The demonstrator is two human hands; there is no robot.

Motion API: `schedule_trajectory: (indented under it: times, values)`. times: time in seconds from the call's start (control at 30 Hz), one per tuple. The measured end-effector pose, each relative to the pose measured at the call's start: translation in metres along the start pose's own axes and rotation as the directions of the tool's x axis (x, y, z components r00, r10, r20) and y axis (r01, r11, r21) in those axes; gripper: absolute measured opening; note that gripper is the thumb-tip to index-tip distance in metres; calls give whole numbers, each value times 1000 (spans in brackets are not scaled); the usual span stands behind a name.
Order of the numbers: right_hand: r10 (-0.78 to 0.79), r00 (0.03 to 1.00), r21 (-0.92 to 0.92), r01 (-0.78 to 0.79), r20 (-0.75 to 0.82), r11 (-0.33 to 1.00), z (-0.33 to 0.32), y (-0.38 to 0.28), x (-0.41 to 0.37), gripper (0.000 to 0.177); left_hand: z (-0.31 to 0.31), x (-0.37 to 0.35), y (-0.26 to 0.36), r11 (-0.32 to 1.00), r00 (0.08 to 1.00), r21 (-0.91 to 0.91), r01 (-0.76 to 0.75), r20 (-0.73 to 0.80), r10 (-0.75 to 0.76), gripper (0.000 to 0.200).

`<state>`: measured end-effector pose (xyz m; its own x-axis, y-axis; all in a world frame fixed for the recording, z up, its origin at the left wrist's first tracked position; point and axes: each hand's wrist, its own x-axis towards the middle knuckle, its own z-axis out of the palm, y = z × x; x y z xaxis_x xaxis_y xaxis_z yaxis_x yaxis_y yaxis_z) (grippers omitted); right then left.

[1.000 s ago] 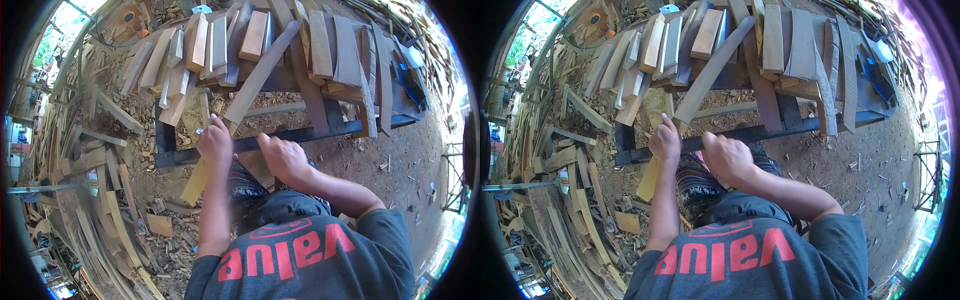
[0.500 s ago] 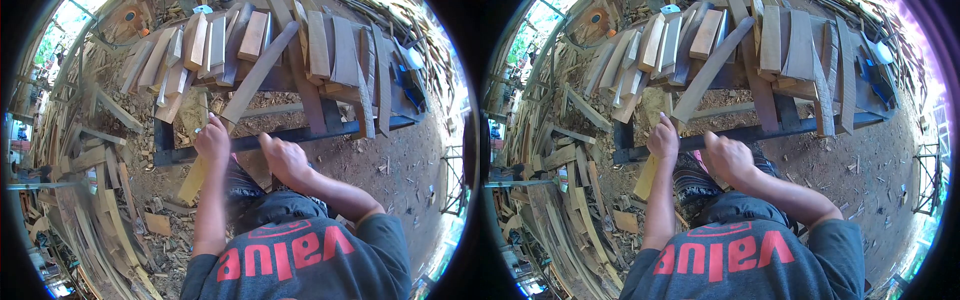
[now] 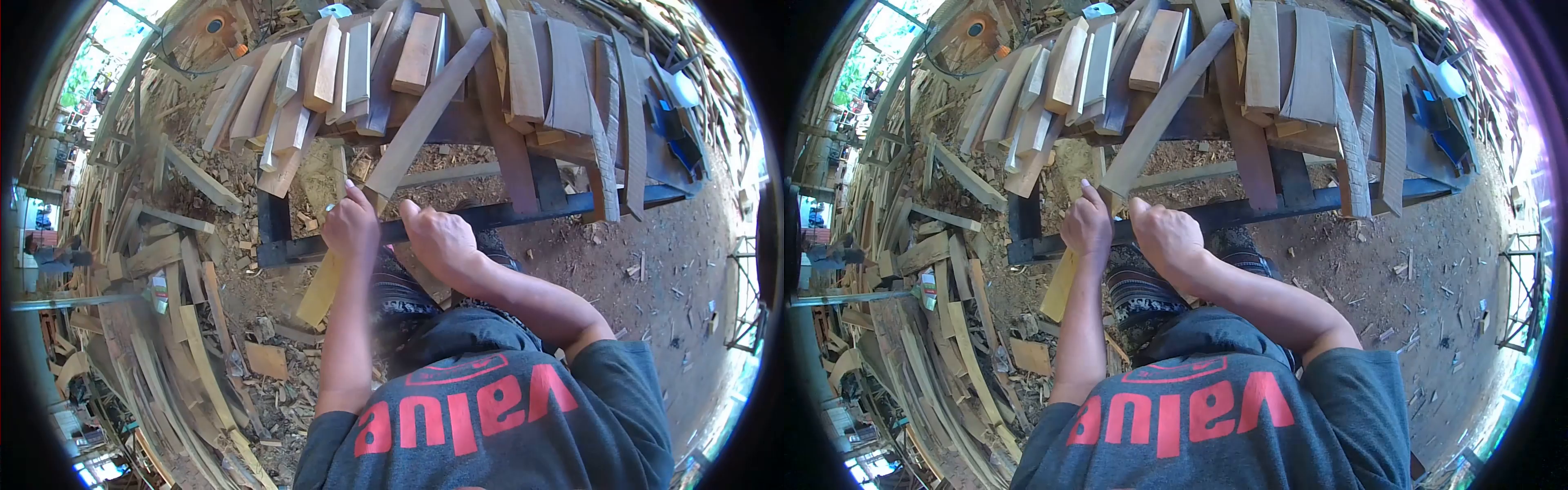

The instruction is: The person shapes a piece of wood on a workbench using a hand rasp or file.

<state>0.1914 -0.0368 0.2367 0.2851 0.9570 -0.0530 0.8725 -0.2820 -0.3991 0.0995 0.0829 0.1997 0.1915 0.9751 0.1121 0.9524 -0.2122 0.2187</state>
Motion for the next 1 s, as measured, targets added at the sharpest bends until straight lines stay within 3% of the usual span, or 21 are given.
schedule_trajectory:
  times: [0.13,0.3,0.37,0.53,0.77,0.83,0.93,1.0]
  values:
    - [-4,999,17,4,33,1000,-15,15,-38,10,-1,1,1,1000,1000,5,-7,8,7,74]
    - [32,999,74,-33,24,997,-7,4,-15,10,2,-1,1,1000,1000,27,0,20,-1,74]
    - [-6,999,5,6,-36,1000,6,-2,5,11,-2,0,2,1000,1000,5,0,13,0,74]
    - [6,1000,-15,-6,26,1000,-16,19,-46,11,-2,0,1,1000,1000,0,2,13,-2,74]
    - [21,1000,57,-21,-2,998,9,2,-3,15,5,1,-1,999,996,32,-36,-76,38,67]
    - [4,999,38,-3,-43,999,4,9,-18,15,6,1,-2,999,996,27,-31,-82,33,67]
    - [29,997,-50,-26,66,998,-14,20,-52,10,4,2,1,1000,996,16,-25,-81,26,66]
    - [15,1000,21,-15,15,1000,-8,17,-39,9,6,-1,-1,999,997,30,-32,-67,34,66]
